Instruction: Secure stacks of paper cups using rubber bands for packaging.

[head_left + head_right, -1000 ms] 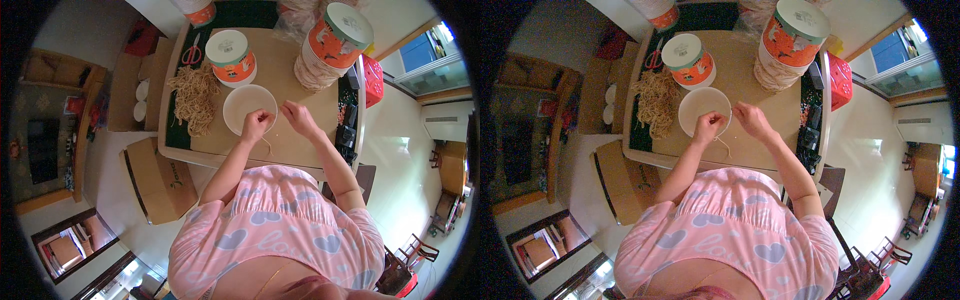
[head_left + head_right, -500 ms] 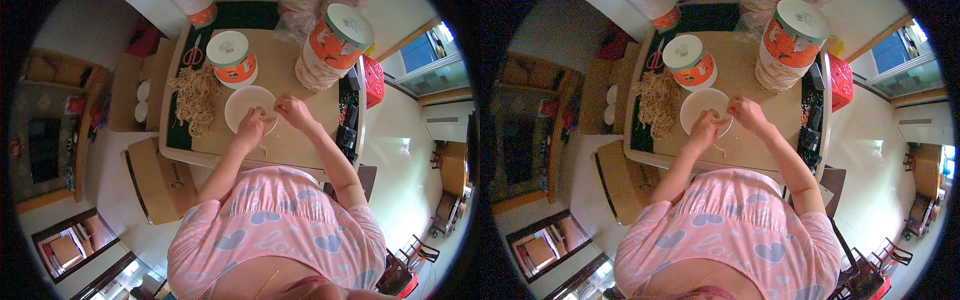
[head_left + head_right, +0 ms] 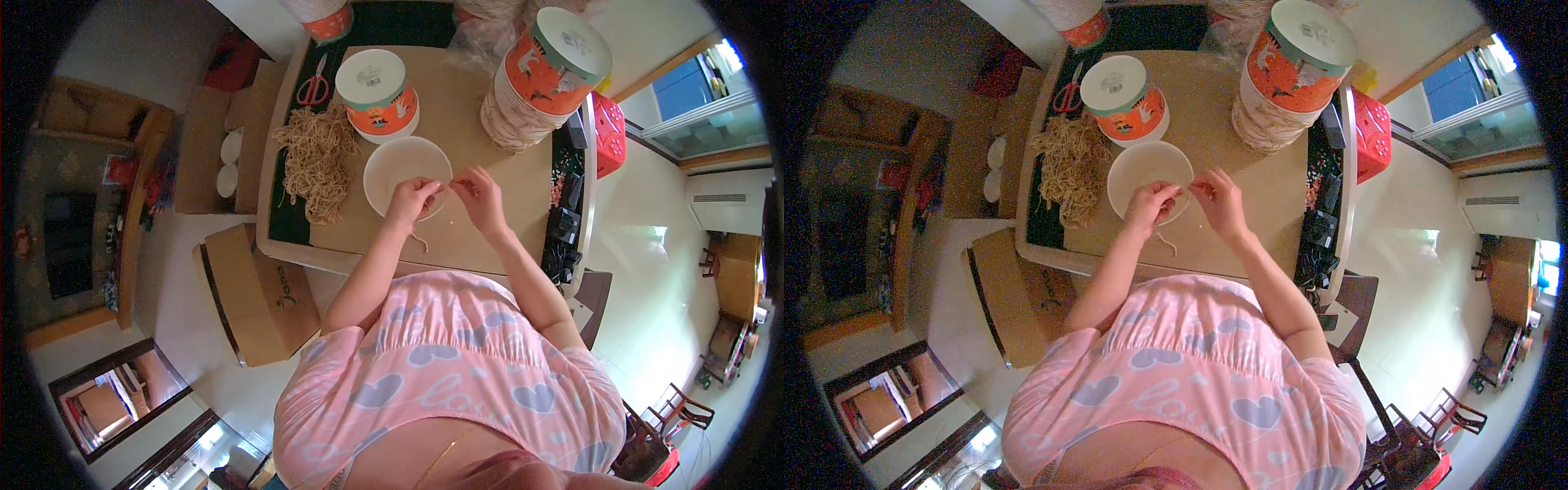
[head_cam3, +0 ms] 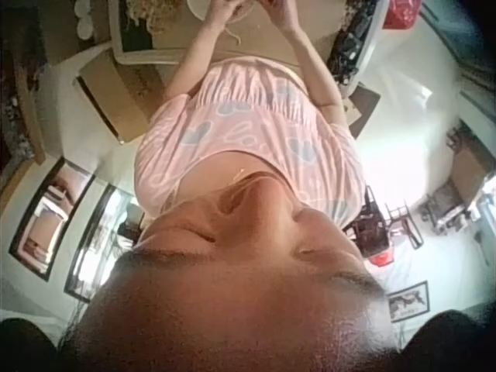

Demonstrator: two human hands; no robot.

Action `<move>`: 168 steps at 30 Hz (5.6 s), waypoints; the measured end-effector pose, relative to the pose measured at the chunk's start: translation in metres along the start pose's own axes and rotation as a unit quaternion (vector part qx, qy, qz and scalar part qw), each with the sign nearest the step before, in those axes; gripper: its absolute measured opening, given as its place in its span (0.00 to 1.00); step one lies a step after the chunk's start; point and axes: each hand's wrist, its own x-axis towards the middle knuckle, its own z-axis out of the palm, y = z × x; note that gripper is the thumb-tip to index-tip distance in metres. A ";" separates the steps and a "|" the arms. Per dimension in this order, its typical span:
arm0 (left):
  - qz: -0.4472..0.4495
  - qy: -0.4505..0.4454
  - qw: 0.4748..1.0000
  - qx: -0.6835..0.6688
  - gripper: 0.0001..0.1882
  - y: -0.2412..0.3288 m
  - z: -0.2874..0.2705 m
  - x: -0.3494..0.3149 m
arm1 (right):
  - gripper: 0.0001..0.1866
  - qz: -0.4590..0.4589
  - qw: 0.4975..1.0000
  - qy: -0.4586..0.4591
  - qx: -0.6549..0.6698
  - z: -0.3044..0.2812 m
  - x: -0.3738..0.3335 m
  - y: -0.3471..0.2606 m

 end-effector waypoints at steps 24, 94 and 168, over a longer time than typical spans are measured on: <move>0.028 0.032 0.999 0.028 0.05 0.007 0.006 -0.011 | 0.03 -0.020 0.999 -0.014 0.032 0.006 -0.001 0.001; 0.058 0.080 0.993 0.063 0.04 0.009 -0.001 -0.017 | 0.08 -0.063 0.997 -0.027 -0.040 0.023 -0.007 -0.008; 0.047 -0.112 0.988 -0.097 0.06 0.064 0.010 -0.093 | 0.07 -0.056 0.997 -0.049 -0.036 -0.011 -0.016 0.018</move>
